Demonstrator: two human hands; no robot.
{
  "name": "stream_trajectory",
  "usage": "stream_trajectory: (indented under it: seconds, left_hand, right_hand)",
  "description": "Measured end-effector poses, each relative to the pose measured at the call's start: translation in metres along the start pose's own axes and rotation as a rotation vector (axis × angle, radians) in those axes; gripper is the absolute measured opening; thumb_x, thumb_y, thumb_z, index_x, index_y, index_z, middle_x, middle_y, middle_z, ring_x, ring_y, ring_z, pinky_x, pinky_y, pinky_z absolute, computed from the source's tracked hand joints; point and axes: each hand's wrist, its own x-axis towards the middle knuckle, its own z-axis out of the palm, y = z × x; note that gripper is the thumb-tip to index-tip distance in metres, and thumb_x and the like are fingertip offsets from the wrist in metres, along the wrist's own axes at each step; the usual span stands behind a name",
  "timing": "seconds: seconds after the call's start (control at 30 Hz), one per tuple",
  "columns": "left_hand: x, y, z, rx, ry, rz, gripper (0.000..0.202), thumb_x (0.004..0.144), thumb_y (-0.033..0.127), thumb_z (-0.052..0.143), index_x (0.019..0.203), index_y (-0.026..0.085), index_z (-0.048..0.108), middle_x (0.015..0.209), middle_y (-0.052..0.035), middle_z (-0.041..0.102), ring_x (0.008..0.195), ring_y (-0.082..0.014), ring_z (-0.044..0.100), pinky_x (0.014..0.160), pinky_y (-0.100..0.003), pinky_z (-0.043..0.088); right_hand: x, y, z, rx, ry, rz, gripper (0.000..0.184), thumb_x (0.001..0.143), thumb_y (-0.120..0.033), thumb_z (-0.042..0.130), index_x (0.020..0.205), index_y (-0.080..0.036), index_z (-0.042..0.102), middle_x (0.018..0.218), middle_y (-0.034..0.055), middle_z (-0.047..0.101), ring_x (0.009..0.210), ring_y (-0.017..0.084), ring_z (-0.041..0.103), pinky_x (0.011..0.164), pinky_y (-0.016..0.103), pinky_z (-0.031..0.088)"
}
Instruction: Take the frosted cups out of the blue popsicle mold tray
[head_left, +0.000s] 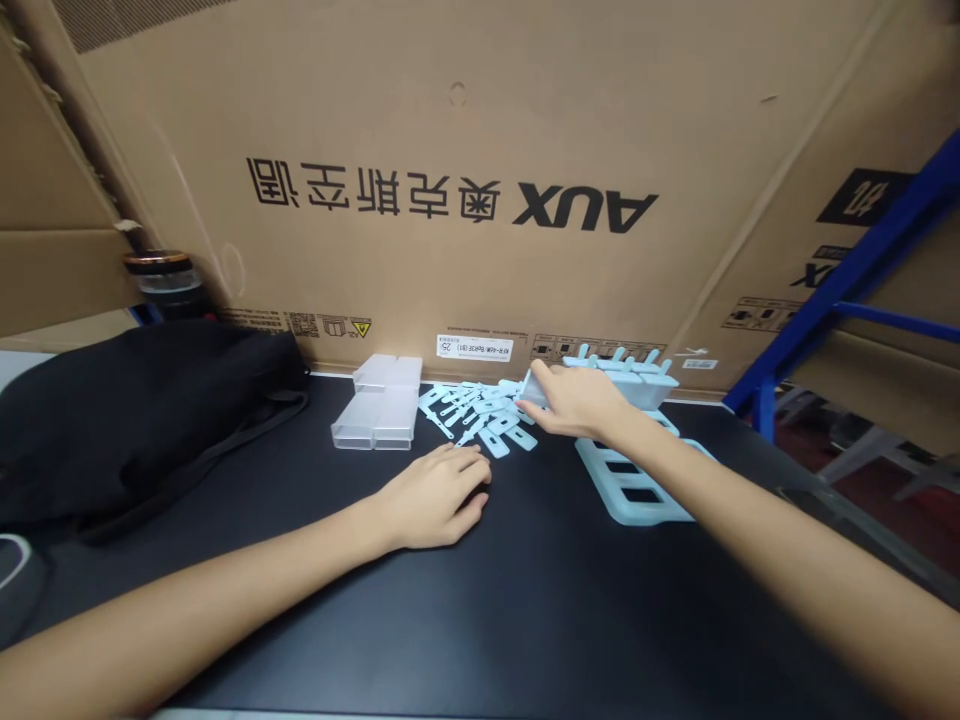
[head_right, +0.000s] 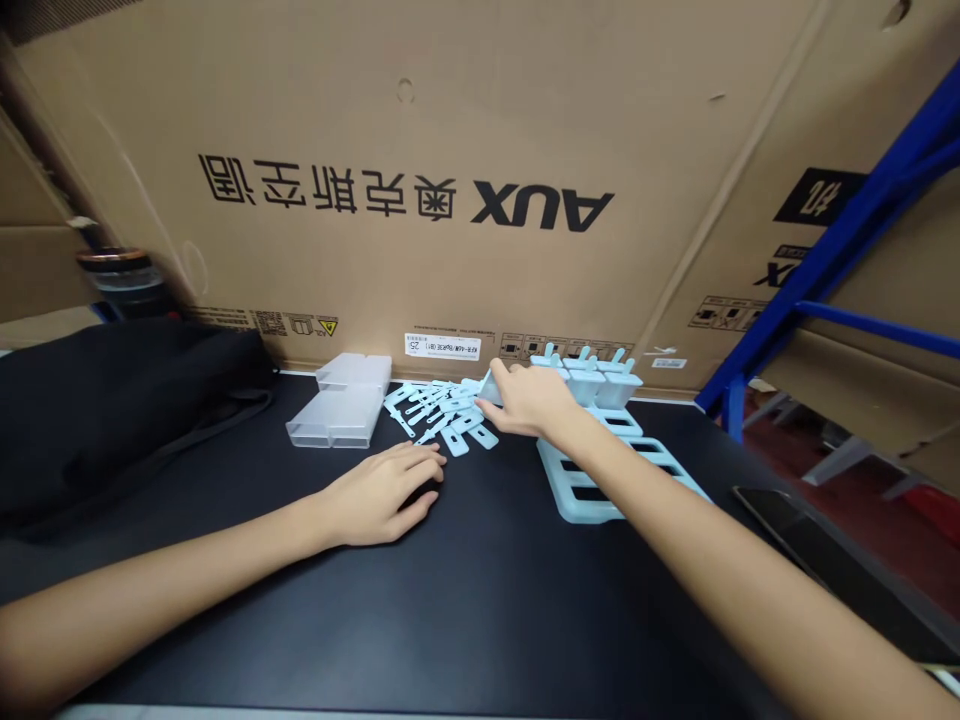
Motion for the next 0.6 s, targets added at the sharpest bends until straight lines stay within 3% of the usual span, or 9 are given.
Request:
stream_trajectory:
  seconds: [0.1, 0.2, 0.27, 0.37, 0.43, 0.6]
  left_hand:
    - [-0.002, -0.001, 0.0, 0.007, 0.011, 0.017, 0.013, 0.099, 0.025, 0.048, 0.107, 0.02, 0.058, 0.123, -0.0079, 0.068, 0.13, -0.0262, 0.059, 0.117, -0.052, 0.04]
    - [-0.005, -0.003, -0.001, 0.027, 0.071, 0.081, 0.014, 0.099, 0.025, 0.049, 0.108, 0.02, 0.058, 0.124, -0.0071, 0.068, 0.13, -0.0249, 0.058, 0.116, -0.048, 0.041]
    - [-0.005, -0.004, -0.004, 0.045, 0.153, 0.129, 0.015, 0.099, 0.026, 0.049, 0.111, 0.019, 0.057, 0.126, -0.0081, 0.066, 0.129, -0.0245, 0.058, 0.112, -0.044, 0.044]
    - [-0.007, -0.009, -0.01, 0.07, 0.285, 0.151, 0.014, 0.099, 0.024, 0.051, 0.11, 0.018, 0.056, 0.119, -0.0085, 0.067, 0.118, -0.0237, 0.06, 0.102, -0.041, 0.048]
    - [-0.008, -0.012, -0.013, 0.092, 0.331, 0.134, 0.011, 0.098, 0.022, 0.051, 0.107, 0.018, 0.056, 0.111, -0.0076, 0.068, 0.109, -0.0227, 0.062, 0.095, -0.039, 0.049]
    - [-0.01, -0.012, -0.013, 0.161, 0.304, 0.105, 0.008, 0.097, 0.02, 0.05, 0.099, 0.018, 0.057, 0.1, -0.0051, 0.067, 0.094, -0.0204, 0.062, 0.084, -0.037, 0.048]
  right_hand:
    - [0.008, 0.0, 0.006, -0.045, -0.044, -0.005, 0.063, 0.095, -0.068, 0.033, 0.12, -0.015, 0.053, 0.093, 0.0177, 0.072, 0.085, 0.035, 0.07, 0.067, 0.037, 0.043]
    - [0.01, -0.001, 0.009, -0.054, -0.047, 0.021, 0.067, 0.094, -0.072, 0.034, 0.122, -0.015, 0.053, 0.094, 0.0184, 0.073, 0.087, 0.037, 0.071, 0.068, 0.038, 0.045]
    - [0.008, -0.003, 0.006, -0.057, -0.037, 0.03, 0.059, 0.094, -0.066, 0.041, 0.123, -0.016, 0.052, 0.095, 0.0183, 0.073, 0.087, 0.037, 0.071, 0.067, 0.038, 0.045]
    - [0.005, -0.005, -0.001, -0.074, -0.018, 0.028, 0.041, 0.089, -0.04, 0.052, 0.122, -0.017, 0.053, 0.095, 0.0171, 0.073, 0.085, 0.035, 0.071, 0.066, 0.036, 0.044]
    - [0.005, -0.006, -0.004, -0.065, 0.005, 0.023, 0.039, 0.083, -0.029, 0.055, 0.12, -0.016, 0.054, 0.094, 0.0167, 0.073, 0.084, 0.033, 0.071, 0.066, 0.035, 0.043]
    - [0.018, -0.006, 0.013, 0.225, 0.039, -0.03, 0.032, 0.082, -0.038, 0.058, 0.106, -0.017, 0.061, 0.093, 0.0128, 0.072, 0.084, 0.027, 0.068, 0.066, 0.032, 0.043]
